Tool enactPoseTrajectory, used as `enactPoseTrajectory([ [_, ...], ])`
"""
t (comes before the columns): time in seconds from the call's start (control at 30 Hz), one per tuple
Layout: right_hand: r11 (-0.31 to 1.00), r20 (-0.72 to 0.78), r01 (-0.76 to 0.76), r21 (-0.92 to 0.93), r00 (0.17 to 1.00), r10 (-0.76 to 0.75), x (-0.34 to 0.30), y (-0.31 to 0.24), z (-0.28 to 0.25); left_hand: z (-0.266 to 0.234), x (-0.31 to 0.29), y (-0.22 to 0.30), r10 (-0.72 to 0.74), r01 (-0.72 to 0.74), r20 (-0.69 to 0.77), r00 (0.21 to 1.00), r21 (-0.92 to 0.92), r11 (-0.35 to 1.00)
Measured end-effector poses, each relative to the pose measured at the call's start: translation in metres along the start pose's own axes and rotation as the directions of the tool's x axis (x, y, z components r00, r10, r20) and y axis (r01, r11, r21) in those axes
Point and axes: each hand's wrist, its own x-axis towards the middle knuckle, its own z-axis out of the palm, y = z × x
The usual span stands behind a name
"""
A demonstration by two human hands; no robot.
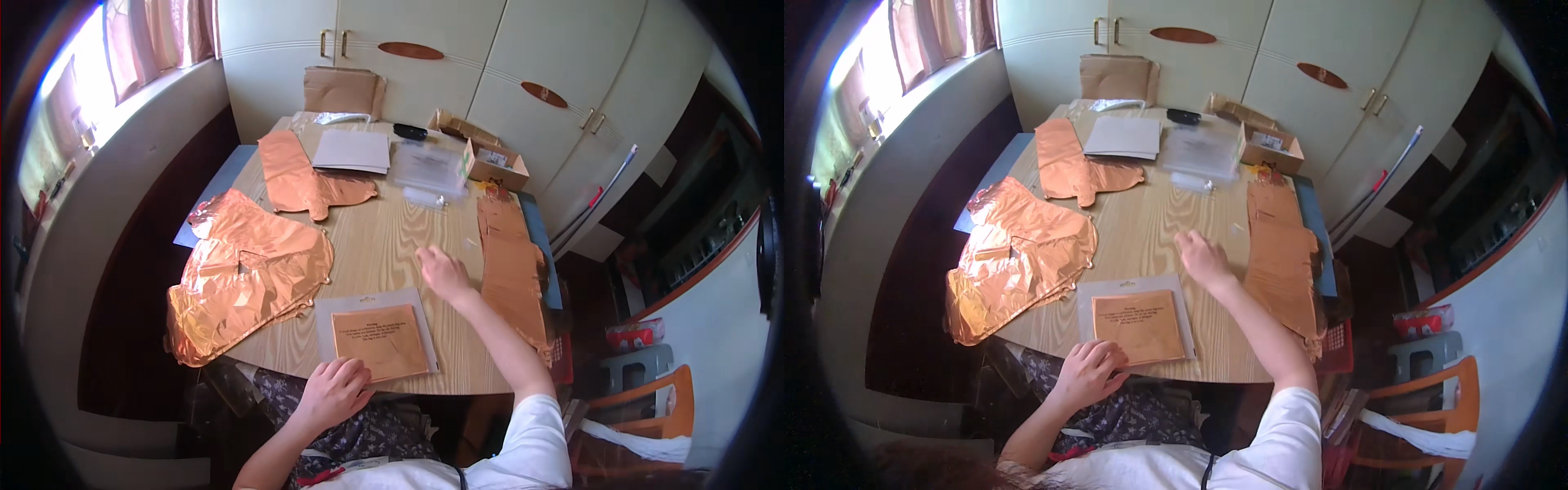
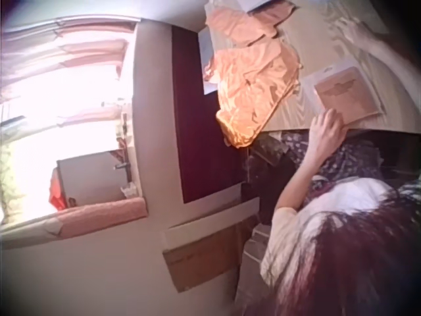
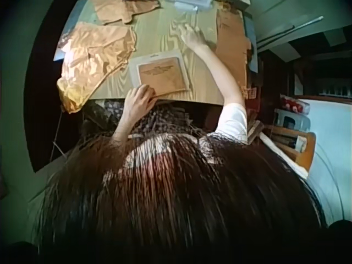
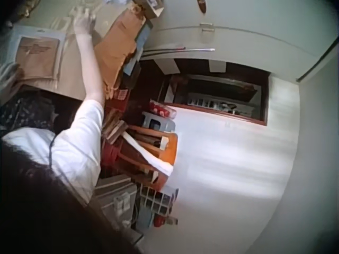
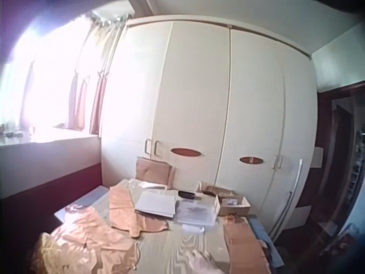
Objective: Packaging a foil balloon into a plastic sleeve and folding other foil balloons.
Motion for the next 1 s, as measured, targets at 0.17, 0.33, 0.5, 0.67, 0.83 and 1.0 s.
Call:
enactPoseTrajectory([
  [0.17,0.879,0.187,-0.168,0.447,0.978,0.091,-0.109,-0.042,-0.073,0.021,0.031,0.003,0.208,-0.206,0.03,0.978,-0.045,0.977],
  [0.33,0.542,0.344,-0.411,0.733,0.911,0.226,-0.201,-0.071,-0.083,0.044,0.051,0.004,0.255,-0.249,0.046,0.966,-0.12,0.961],
  [0.5,0.619,0.195,-0.324,0.715,0.943,0.269,-0.23,-0.1,-0.083,0.055,0.054,0.002,0.241,-0.236,0.017,0.97,-0.153,0.96],
  [0.67,0.762,0.096,-0.195,0.618,0.98,0.173,-0.229,-0.112,-0.071,0.055,0.054,0.001,0.182,-0.179,-0.011,0.983,-0.245,0.953],
  [0.83,0.882,-0.001,-0.119,0.456,0.991,0.135,-0.212,-0.117,-0.055,0.057,0.053,-0.001,0.151,-0.15,-0.017,0.988,-0.276,0.95],
  [1.0,0.91,-0.002,-0.138,0.39,0.989,0.151,-0.205,-0.122,-0.048,0.059,0.051,-0.001,0.117,-0.125,-0.044,0.992,-0.275,0.953],
])
